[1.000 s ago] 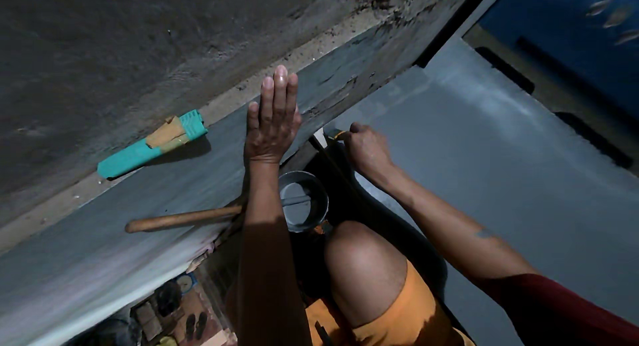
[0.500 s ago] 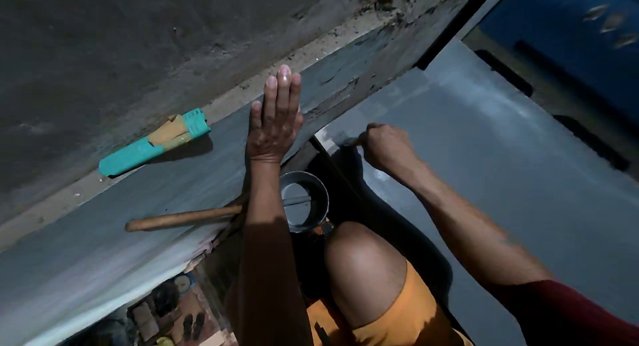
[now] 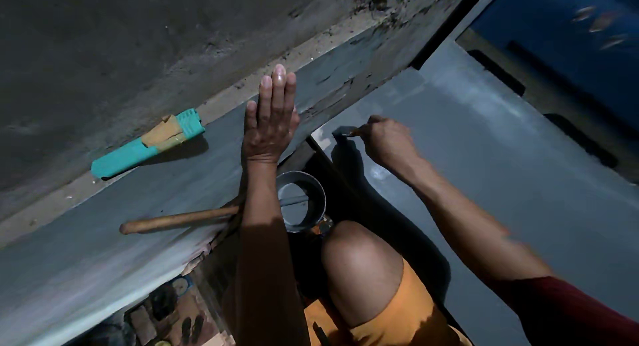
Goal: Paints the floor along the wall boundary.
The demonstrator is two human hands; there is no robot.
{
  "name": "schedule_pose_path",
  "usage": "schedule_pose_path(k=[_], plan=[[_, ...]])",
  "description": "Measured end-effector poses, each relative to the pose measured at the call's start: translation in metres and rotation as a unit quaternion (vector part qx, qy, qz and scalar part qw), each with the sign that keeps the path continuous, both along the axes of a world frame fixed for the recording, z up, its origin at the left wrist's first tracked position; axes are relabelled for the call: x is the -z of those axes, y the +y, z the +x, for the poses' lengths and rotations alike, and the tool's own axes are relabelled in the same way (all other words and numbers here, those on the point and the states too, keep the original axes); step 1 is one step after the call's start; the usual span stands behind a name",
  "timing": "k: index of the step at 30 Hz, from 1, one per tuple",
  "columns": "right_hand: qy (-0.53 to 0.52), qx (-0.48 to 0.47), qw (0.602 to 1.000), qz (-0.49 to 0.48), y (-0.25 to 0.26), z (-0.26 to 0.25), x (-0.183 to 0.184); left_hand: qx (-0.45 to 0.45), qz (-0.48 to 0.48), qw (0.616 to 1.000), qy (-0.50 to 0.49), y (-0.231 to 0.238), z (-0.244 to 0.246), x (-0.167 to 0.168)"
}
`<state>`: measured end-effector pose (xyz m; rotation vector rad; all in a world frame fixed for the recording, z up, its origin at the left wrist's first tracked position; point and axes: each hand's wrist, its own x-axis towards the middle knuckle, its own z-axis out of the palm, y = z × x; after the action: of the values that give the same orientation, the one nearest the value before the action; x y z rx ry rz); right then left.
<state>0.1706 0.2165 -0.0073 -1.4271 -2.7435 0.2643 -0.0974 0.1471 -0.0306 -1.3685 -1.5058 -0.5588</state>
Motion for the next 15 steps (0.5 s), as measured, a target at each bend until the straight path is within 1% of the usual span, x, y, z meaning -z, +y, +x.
schedule_pose_path(k=[2,5,7,9,12,13,15], plan=[[-0.023,-0.002,1.0,-0.008,-0.001,0.003,0.006,0.001,-0.002,1.0,-0.001,-0.001,-0.001,-0.001],[-0.081,0.028,0.996,-0.033,-0.006,0.009,-0.018,0.01,0.0,1.0,-0.002,0.0,-0.002,0.001],[-0.064,0.066,0.995,-0.037,-0.004,0.012,-0.034,0.006,-0.005,1.0,0.003,0.0,-0.001,0.002],[-0.005,0.09,0.995,-0.046,0.003,0.015,-0.036,0.005,-0.005,1.0,0.006,0.0,-0.002,0.001],[0.059,0.096,0.99,-0.081,0.016,0.015,-0.014,0.005,0.001,1.0,0.0,0.001,-0.002,0.0],[0.067,0.092,0.989,-0.097,0.018,0.014,-0.003,0.003,0.001,1.0,-0.003,0.0,-0.001,0.0],[0.049,0.089,0.987,-0.121,0.02,0.016,0.012,0.001,-0.002,1.0,-0.004,0.0,0.0,0.0]])
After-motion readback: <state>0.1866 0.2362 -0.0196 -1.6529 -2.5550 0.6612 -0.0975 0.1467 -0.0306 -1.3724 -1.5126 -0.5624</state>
